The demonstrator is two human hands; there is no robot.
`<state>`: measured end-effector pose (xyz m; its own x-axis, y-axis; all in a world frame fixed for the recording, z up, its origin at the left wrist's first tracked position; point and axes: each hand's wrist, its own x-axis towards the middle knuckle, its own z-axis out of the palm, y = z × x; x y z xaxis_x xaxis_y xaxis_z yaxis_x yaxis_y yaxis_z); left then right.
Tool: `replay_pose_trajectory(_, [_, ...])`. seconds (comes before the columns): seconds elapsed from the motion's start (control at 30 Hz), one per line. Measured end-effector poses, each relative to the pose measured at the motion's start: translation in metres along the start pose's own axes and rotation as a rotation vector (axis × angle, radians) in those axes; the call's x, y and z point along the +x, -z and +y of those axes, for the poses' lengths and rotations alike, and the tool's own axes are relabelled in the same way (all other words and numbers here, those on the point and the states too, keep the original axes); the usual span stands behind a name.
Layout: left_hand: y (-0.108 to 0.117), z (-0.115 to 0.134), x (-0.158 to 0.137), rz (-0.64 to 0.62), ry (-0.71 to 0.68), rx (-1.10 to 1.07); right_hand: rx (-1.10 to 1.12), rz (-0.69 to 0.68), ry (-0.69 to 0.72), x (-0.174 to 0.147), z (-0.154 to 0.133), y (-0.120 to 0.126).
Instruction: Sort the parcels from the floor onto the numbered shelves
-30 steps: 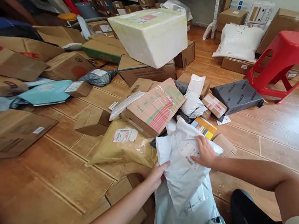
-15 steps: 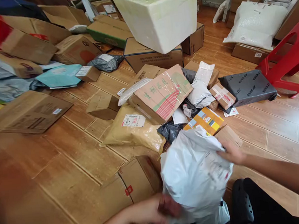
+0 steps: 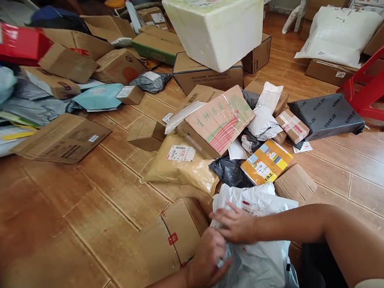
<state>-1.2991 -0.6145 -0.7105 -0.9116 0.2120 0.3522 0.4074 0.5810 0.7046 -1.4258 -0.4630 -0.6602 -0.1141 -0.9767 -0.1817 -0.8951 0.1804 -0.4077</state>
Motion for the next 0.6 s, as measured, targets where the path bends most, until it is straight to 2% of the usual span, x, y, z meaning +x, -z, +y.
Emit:
replay_pose_trajectory(0.03, [-0.008,0.002,-0.01,-0.148,-0.177,0.034,0.045,0.013,-0.099,-0.009,0.006,-0.006])
replay_pose_trajectory(0.07, [-0.014,0.001,-0.017,-0.294,-0.282,0.072,0.087,0.009,-0.166,-0.018,0.012,-0.009])
replay_pose_trajectory(0.13, [-0.023,-0.005,-0.027,-0.523,-0.318,0.145,0.136,-0.017,-0.242,-0.04,0.021,-0.009])
replay_pose_trajectory(0.2, [-0.028,-0.015,-0.031,-0.628,-0.257,0.18,0.13,-0.064,-0.273,-0.061,0.026,-0.009])
replay_pose_trajectory(0.27, [-0.033,-0.026,-0.037,-0.602,-0.169,0.197,0.1,-0.07,-0.299,-0.084,0.029,-0.015])
replay_pose_trajectory(0.3, [-0.035,-0.031,-0.041,-0.571,-0.126,0.218,0.085,-0.032,-0.316,-0.097,0.03,-0.022])
replay_pose_trajectory(0.37, [-0.042,-0.041,-0.051,-0.502,-0.036,0.302,0.07,0.128,-0.357,-0.124,0.034,-0.044])
replay_pose_trajectory(0.43, [-0.052,-0.05,-0.065,-0.427,0.049,0.444,0.098,0.353,-0.525,-0.147,0.042,-0.074])
replay_pose_trajectory(0.5, [-0.07,-0.056,-0.079,-0.305,0.104,0.639,0.206,0.538,-0.798,-0.158,0.051,-0.102])
replay_pose_trajectory(0.57, [-0.097,-0.061,-0.094,-0.125,0.141,0.83,0.407,0.622,-0.949,-0.156,0.054,-0.123])
replay_pose_trajectory(0.6, [-0.113,-0.063,-0.1,-0.048,0.196,0.882,0.517,0.628,-0.956,-0.152,0.052,-0.128])
